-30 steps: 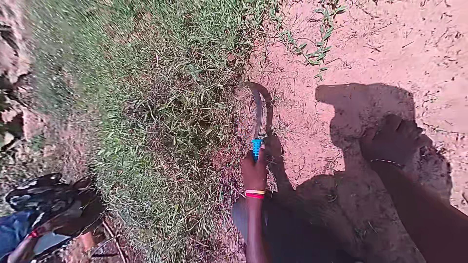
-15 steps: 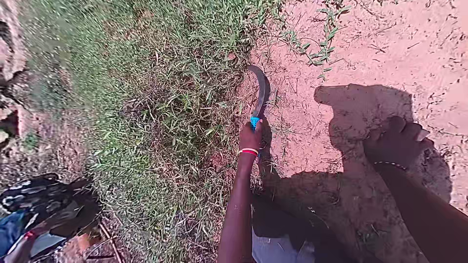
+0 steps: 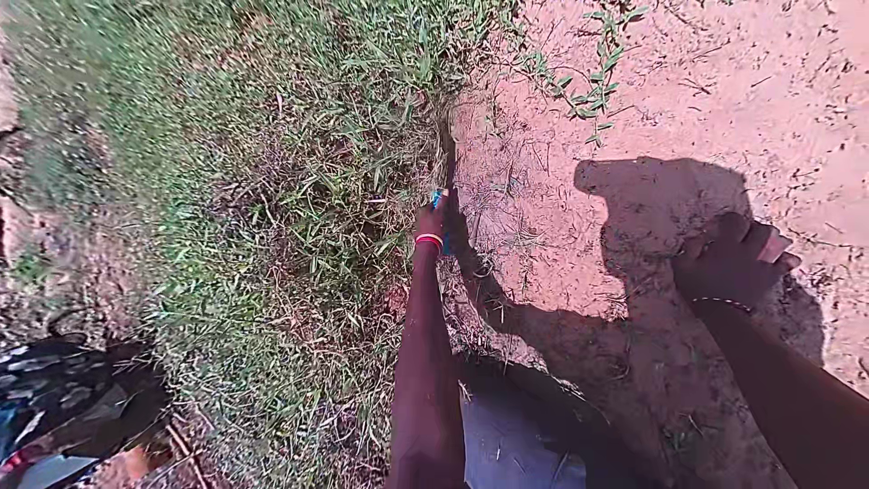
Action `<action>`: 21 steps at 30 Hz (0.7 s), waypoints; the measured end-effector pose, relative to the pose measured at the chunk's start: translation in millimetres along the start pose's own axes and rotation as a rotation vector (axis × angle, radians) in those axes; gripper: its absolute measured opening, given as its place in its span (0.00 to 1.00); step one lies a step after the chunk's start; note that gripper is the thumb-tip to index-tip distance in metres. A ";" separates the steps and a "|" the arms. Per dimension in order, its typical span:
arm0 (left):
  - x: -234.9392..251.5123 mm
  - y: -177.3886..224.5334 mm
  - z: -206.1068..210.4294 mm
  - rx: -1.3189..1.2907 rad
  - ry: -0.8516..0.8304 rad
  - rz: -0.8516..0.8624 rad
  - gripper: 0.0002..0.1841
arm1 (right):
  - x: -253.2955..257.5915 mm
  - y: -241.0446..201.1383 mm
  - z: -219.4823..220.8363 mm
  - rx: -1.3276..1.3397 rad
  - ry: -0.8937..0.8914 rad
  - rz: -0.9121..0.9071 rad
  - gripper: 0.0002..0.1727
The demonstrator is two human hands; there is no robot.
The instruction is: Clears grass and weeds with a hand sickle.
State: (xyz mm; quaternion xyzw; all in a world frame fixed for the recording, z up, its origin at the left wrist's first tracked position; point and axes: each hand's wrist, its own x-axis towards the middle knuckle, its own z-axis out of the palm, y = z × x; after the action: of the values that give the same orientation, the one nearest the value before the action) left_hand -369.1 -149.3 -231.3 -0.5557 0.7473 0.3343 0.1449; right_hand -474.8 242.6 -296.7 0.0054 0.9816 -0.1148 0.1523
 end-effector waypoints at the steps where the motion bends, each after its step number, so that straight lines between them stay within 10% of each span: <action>1: 11.3 0.8 -7.4 0.017 -0.016 -0.036 0.38 | -0.3 0.2 0.3 0.004 0.007 -0.001 0.36; 12: 11.5 -15.4 12.7 -0.019 0.032 -0.112 0.39 | 1.5 -2.8 -1.8 0.024 0.019 0.027 0.36; 21: -159.7 -41.0 53.7 0.088 -0.010 -0.251 0.33 | 2.7 0.2 -1.8 0.010 -0.023 0.006 0.36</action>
State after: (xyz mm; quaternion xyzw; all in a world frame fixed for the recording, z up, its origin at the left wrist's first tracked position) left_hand -285.0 -3.2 -190.7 -0.6363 0.6851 0.2833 0.2134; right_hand -477.8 243.1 -295.9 0.0079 0.9792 -0.1193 0.1640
